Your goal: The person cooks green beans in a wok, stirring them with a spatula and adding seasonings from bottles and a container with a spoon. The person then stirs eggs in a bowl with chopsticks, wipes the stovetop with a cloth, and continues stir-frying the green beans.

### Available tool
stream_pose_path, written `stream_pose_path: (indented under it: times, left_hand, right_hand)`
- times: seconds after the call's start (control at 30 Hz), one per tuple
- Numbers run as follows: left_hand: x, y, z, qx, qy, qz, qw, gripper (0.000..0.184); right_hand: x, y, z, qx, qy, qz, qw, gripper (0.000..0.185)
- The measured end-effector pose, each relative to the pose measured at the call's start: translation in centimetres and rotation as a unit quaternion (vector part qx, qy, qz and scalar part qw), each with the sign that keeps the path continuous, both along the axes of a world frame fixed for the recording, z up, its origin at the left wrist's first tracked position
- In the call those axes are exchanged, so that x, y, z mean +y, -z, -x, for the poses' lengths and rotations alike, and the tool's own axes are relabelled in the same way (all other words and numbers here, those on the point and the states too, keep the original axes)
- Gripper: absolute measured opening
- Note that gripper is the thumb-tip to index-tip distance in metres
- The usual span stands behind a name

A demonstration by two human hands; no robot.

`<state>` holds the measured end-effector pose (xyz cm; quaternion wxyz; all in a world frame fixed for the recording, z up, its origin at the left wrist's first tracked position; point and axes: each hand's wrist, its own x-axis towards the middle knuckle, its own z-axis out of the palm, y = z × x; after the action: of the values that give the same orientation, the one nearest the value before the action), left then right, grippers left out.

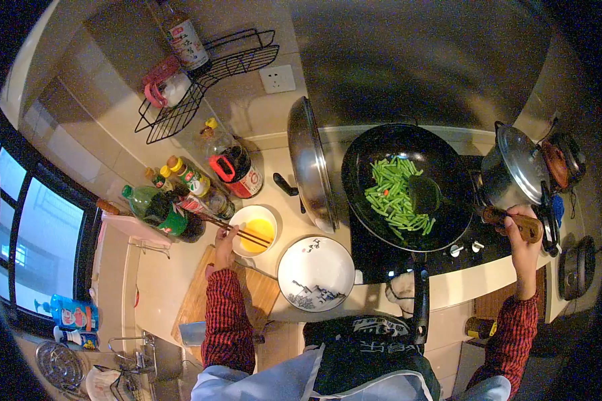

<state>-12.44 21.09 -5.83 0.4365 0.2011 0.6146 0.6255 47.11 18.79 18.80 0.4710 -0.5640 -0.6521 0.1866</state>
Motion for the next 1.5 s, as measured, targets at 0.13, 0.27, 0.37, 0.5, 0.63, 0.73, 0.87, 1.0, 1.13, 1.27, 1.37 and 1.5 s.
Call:
stream_pose_path:
  times: [0.13, 0.27, 0.37, 0.5, 0.63, 0.73, 0.87, 1.0, 1.13, 1.27, 1.37, 1.5]
  left_hand:
    - [0.1, -0.1, 0.0, -0.016, -0.007, 0.004, 1.000, 0.028]
    - [0.3, -0.3, 0.0, -0.017, 0.004, 0.007, 1.000, 0.032]
    - [0.5, 0.2, 0.3, -0.048, 0.019, 0.008, 0.999, 0.040]
    - [0.5, 0.4, 0.5, -0.056, 0.037, 0.028, 0.997, 0.049]
    - [0.5, 0.2, 0.5, -0.051, 0.050, 0.035, 0.997, 0.052]
    - [0.5, -0.5, 0.1, -0.050, 0.039, 0.038, 0.997, 0.051]
    - [0.8, 0.0, 0.6, -0.054, 0.049, 0.051, 0.996, 0.050]
    - [0.9, 0.4, 0.9, -0.079, 0.056, 0.034, 0.995, 0.048]
    - [0.9, 0.6, 1.3, -0.078, 0.071, 0.027, 0.994, 0.043]
    - [0.4, -1.4, 0.3, -0.054, 0.055, 0.057, 0.995, 0.041]
    - [0.4, -0.6, 0.3, -0.049, 0.039, 0.005, 0.998, 0.039]
    - [1.0, 0.8, 0.6, -0.001, -0.002, -0.006, 1.000, 0.037]
  right_hand:
    - [0.1, 0.0, -0.1, -0.003, 0.003, 0.001, 1.000, 0.013]
    - [0.1, -0.2, 0.1, 0.003, -0.007, 0.007, 1.000, 0.014]
    - [0.0, -0.3, 0.5, 0.020, -0.007, 0.004, 1.000, 0.015]
    - [0.0, -0.2, 0.4, 0.021, -0.006, 0.008, 1.000, 0.016]
    - [0.0, -0.1, 0.0, 0.006, -0.009, 0.006, 1.000, 0.016]
    - [0.0, -0.1, 0.1, 0.005, -0.012, 0.005, 1.000, 0.016]
    - [0.0, -0.2, 0.0, 0.014, -0.016, 0.015, 1.000, 0.015]
    - [0.0, -0.3, 0.2, 0.014, -0.014, 0.017, 1.000, 0.014]
    - [0.0, -0.3, 0.3, 0.009, -0.005, 0.010, 1.000, 0.013]
    - [0.0, -0.2, 0.2, -0.003, -0.002, 0.006, 1.000, 0.013]
    - [0.0, -0.3, 0.3, 0.014, -0.010, 0.015, 1.000, 0.013]
    - [0.0, -0.1, 0.1, 0.020, -0.001, 0.014, 1.000, 0.013]
